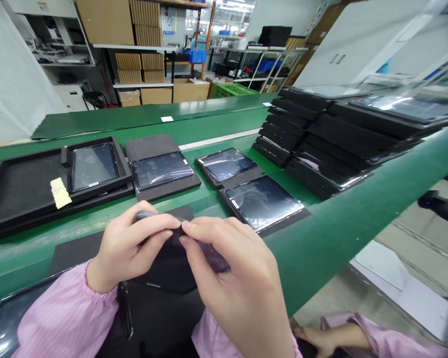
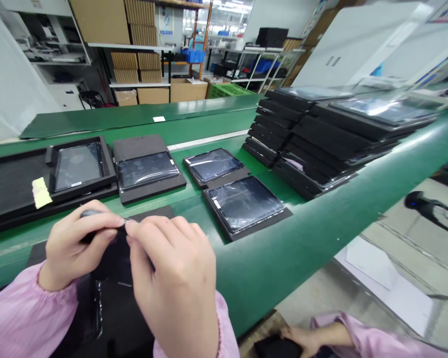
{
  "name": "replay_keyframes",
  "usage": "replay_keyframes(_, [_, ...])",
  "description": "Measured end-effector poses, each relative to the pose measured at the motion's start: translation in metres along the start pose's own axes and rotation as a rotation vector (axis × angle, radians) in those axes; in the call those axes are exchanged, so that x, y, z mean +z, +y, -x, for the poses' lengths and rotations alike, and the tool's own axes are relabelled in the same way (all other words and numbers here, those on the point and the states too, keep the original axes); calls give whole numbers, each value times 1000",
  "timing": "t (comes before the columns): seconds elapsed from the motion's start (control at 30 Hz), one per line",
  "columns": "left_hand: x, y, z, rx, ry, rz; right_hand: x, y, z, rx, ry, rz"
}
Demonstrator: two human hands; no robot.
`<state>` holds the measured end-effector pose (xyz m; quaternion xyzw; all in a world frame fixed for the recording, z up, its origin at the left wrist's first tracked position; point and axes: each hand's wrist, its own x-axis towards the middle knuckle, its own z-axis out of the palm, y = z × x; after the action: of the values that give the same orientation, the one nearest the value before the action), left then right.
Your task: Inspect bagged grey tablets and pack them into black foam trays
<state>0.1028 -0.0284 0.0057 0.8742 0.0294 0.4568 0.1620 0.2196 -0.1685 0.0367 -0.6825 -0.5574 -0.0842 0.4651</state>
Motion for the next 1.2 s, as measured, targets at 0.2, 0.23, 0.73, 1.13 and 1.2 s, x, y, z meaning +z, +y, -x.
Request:
replay_keyframes(0.2, [-7,5,-2,-153,135,87,2,-5,7,90,117,-72])
replay_keyframes(0.23, [-12,9,-4,-148,137,65,3,-8,10,106,169,-112])
replay_keyframes(0.73, [-4,-5,-6,-392,-54,58,0,-2,-2,382,-99,-444])
replay_keyframes(1.13, [5,5,-2,-361,-73,0,-3,27,-15,523,-256,-639])
replay_keyframes(1.2, [7,6,-1,-363,-68,-11,-1,31,-17,524,-267,-667])
